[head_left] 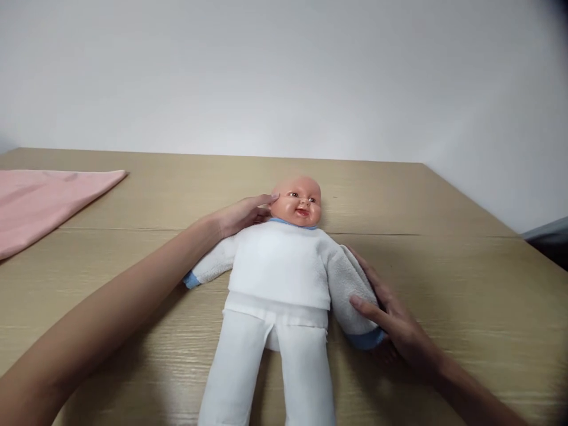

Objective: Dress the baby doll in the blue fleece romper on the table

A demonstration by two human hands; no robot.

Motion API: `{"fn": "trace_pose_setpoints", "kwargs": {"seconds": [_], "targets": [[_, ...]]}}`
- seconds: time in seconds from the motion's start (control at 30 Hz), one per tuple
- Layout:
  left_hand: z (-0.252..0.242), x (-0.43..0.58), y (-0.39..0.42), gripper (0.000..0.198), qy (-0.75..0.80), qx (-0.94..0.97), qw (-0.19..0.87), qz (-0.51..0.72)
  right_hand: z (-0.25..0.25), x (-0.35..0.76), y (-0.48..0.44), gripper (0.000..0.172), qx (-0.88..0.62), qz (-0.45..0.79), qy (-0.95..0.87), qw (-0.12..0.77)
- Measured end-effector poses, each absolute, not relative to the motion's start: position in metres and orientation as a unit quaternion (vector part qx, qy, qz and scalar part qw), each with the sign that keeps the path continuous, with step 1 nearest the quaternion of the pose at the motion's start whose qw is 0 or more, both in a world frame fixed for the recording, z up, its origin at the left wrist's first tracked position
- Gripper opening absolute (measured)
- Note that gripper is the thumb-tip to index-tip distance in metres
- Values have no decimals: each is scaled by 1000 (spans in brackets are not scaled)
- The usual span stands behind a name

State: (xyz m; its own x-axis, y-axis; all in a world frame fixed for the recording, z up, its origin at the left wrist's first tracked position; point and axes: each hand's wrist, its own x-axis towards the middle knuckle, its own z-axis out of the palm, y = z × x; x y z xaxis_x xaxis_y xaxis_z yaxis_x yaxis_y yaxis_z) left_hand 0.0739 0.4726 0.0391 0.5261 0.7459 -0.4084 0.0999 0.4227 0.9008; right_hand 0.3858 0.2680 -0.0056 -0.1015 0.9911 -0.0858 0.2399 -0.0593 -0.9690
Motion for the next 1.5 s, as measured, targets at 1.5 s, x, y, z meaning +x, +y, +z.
{"fn": "trace_pose_setpoints", "kwargs": {"seconds": [1.5], "targets": [[33,61,482,57,564,565,529,289,-18,385,301,54,-584,267,-605,471]]}}
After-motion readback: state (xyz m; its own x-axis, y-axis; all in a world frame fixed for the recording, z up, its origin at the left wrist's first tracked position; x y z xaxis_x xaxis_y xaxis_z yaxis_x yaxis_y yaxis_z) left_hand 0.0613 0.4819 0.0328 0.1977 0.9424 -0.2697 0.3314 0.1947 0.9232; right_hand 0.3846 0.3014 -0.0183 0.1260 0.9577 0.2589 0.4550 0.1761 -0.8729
